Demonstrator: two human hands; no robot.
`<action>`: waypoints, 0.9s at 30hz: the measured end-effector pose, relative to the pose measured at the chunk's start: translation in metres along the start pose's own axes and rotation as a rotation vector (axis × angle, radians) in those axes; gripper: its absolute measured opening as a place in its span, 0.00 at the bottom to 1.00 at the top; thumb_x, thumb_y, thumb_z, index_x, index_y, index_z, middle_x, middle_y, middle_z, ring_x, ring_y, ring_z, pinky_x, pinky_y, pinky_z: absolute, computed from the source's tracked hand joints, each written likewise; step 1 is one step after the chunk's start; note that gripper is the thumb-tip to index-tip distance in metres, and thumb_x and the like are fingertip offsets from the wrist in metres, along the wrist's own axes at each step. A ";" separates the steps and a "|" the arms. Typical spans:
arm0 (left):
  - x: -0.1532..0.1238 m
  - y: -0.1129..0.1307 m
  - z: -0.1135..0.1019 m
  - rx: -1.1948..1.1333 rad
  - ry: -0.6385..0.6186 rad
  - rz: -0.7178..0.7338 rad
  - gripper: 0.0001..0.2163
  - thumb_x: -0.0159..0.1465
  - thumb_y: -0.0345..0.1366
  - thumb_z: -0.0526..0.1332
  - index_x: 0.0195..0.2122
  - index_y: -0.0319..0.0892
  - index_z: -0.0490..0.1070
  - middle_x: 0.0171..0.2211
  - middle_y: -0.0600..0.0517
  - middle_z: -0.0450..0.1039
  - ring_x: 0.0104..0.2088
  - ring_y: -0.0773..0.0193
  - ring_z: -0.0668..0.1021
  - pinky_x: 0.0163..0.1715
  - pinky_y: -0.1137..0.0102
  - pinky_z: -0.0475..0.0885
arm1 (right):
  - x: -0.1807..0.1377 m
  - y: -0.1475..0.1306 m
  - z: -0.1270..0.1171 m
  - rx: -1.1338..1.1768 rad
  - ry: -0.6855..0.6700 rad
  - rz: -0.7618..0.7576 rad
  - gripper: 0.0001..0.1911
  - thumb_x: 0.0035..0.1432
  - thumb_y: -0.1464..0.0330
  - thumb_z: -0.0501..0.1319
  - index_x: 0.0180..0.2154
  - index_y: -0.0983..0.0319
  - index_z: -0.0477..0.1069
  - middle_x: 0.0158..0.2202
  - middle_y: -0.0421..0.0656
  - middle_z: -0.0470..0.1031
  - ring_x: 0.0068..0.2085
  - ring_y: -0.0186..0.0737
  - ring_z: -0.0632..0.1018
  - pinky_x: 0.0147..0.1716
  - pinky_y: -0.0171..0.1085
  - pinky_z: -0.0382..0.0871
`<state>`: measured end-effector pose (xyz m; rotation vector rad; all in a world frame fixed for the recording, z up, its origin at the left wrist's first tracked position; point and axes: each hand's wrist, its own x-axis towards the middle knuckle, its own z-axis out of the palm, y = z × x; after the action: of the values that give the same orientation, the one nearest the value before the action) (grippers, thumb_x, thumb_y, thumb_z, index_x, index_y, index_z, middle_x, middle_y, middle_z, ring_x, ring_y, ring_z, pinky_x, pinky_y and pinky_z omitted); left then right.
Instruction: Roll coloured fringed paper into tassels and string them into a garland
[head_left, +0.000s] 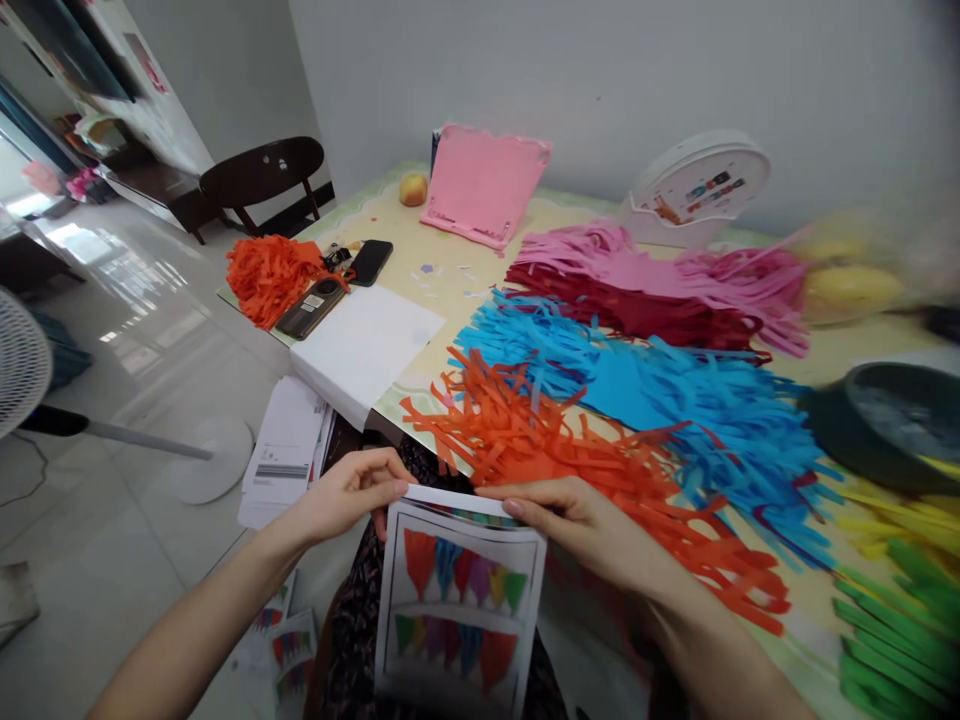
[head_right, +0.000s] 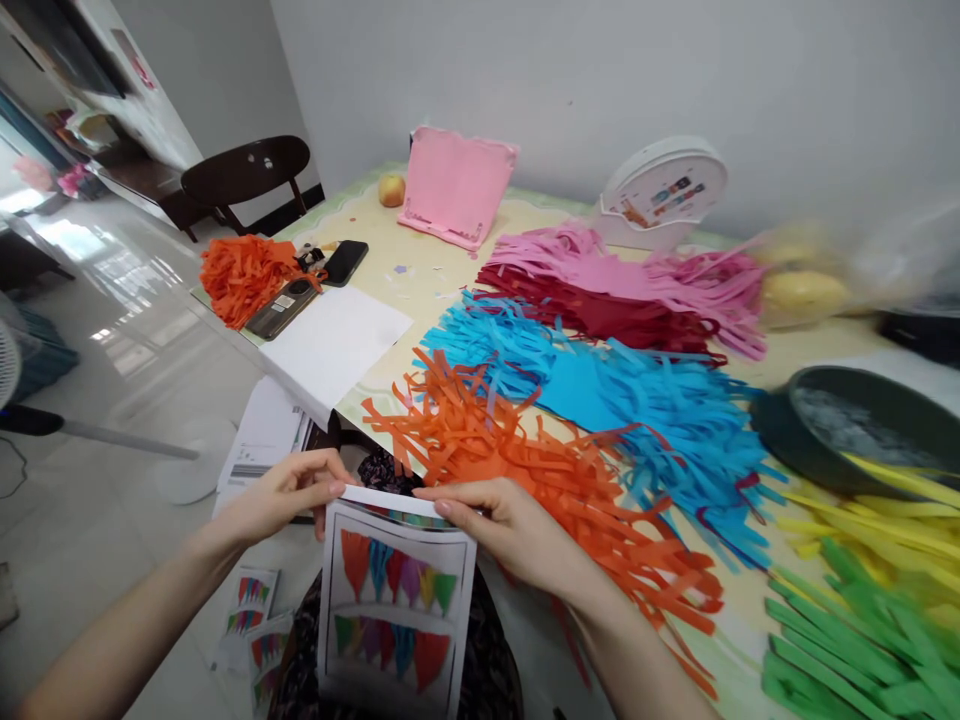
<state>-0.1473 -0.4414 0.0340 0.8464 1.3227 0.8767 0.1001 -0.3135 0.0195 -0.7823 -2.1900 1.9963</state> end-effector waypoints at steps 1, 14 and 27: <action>0.001 0.002 -0.003 0.000 -0.027 -0.020 0.15 0.58 0.46 0.64 0.33 0.38 0.70 0.23 0.55 0.72 0.19 0.70 0.75 0.21 0.76 0.70 | 0.000 0.000 0.000 0.016 -0.008 0.006 0.23 0.62 0.54 0.57 0.50 0.61 0.76 0.46 0.47 0.80 0.45 0.50 0.80 0.44 0.45 0.74; 0.005 0.010 -0.022 0.019 -0.120 -0.071 0.13 0.54 0.41 0.69 0.34 0.36 0.80 0.27 0.51 0.78 0.24 0.68 0.78 0.26 0.74 0.77 | -0.002 -0.009 0.007 0.026 -0.047 0.036 0.23 0.62 0.53 0.56 0.50 0.60 0.75 0.47 0.46 0.79 0.45 0.50 0.80 0.43 0.43 0.74; -0.007 -0.007 -0.021 0.295 -0.020 0.044 0.14 0.62 0.42 0.62 0.43 0.41 0.80 0.40 0.46 0.81 0.33 0.61 0.82 0.32 0.74 0.77 | -0.015 -0.002 0.009 -0.032 0.010 -0.008 0.24 0.65 0.53 0.52 0.53 0.59 0.74 0.51 0.46 0.76 0.51 0.49 0.77 0.51 0.45 0.71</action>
<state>-0.1680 -0.4505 0.0291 1.1131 1.4416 0.7143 0.1096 -0.3277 0.0242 -0.7836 -2.2212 1.9541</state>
